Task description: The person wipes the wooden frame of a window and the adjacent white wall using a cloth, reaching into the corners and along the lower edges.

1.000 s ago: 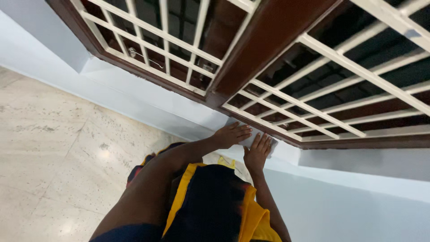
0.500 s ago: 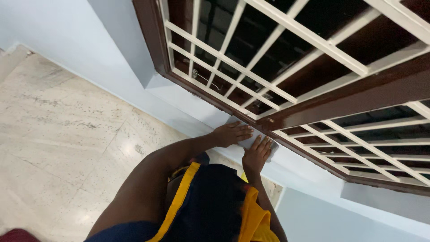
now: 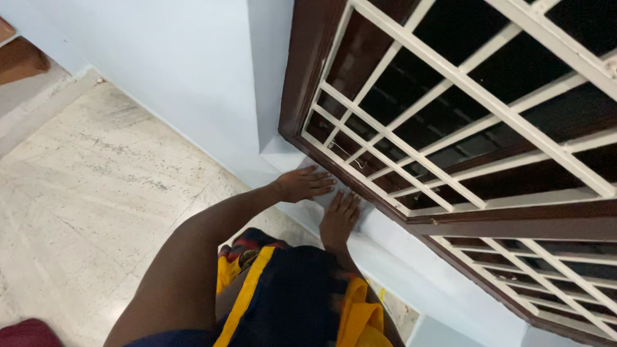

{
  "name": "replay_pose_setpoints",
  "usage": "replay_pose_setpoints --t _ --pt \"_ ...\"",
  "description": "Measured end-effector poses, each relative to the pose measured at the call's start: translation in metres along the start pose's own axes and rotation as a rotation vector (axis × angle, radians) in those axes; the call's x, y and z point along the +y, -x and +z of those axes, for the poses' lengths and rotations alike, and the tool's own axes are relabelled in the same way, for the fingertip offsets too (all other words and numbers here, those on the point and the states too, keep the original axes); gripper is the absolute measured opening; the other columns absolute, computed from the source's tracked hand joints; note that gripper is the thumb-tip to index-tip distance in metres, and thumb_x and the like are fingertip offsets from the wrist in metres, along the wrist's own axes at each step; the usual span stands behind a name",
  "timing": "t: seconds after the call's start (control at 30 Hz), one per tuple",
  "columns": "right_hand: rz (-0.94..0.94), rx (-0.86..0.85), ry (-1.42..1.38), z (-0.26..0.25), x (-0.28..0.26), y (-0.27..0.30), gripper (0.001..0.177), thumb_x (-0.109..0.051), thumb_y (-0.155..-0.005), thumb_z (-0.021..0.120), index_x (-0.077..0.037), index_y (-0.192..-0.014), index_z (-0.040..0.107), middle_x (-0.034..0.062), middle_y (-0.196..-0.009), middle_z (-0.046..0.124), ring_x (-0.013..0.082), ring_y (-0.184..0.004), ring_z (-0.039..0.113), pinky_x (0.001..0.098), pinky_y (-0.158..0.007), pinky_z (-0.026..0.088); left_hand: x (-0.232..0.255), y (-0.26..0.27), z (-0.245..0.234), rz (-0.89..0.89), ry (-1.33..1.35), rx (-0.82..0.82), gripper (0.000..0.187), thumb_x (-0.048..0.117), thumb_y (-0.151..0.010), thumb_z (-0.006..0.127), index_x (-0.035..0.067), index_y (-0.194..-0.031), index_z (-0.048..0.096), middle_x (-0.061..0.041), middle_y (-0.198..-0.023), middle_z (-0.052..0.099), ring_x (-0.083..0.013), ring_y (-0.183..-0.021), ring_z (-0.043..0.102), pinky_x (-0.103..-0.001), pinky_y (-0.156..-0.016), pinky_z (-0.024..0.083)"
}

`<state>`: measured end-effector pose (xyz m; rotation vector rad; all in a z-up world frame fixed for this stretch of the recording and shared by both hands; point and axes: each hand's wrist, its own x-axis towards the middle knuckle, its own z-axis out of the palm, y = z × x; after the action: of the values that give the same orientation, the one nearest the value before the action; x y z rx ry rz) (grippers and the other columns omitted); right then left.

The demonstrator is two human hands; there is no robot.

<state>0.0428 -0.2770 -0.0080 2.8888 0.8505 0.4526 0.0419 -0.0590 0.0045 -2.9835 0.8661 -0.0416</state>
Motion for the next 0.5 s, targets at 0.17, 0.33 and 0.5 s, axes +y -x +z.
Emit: replay_pose_setpoints --t 0.17,0.33,0.5 --pt "-0.183 -0.043 -0.358 -0.016 -0.047 -0.033 0.09 -0.032 -0.086 0.073 0.003 -0.155 0.025 0.0376 -0.16 0.021 0.0549 -0.15 0.016 0.065 -0.117 0.022 -0.044 0.045 -0.003 -0.093 -0.112 -0.168 0.072 0.049 -0.097 0.053 0.032 -0.16 0.024 0.008 -0.171 0.012 -0.0218 -0.159 0.007 -0.051 -0.129 0.011" --pt "-0.366 -0.102 -0.523 -0.01 -0.07 -0.053 0.092 -0.029 -0.091 0.072 -0.001 -0.161 0.02 0.0348 -0.163 0.018 0.0521 -0.152 0.014 0.0639 -0.117 0.021 -0.064 0.078 0.015 -0.286 -0.264 -0.049 0.077 0.025 -0.095 0.057 0.035 -0.164 0.025 -0.005 -0.173 0.018 -0.0246 -0.157 0.017 -0.044 -0.124 0.017" --pt "-0.441 -0.113 -0.619 -0.006 -0.076 -0.082 0.089 -0.025 -0.092 0.069 0.0 -0.162 0.02 0.0278 -0.168 0.019 0.0422 -0.157 0.018 0.0558 -0.12 0.025 -0.062 0.064 0.025 -0.498 -0.473 -0.24 0.07 0.028 -0.1 0.044 0.023 -0.165 0.018 -0.014 -0.17 0.017 -0.0314 -0.156 0.015 -0.046 -0.126 0.005"
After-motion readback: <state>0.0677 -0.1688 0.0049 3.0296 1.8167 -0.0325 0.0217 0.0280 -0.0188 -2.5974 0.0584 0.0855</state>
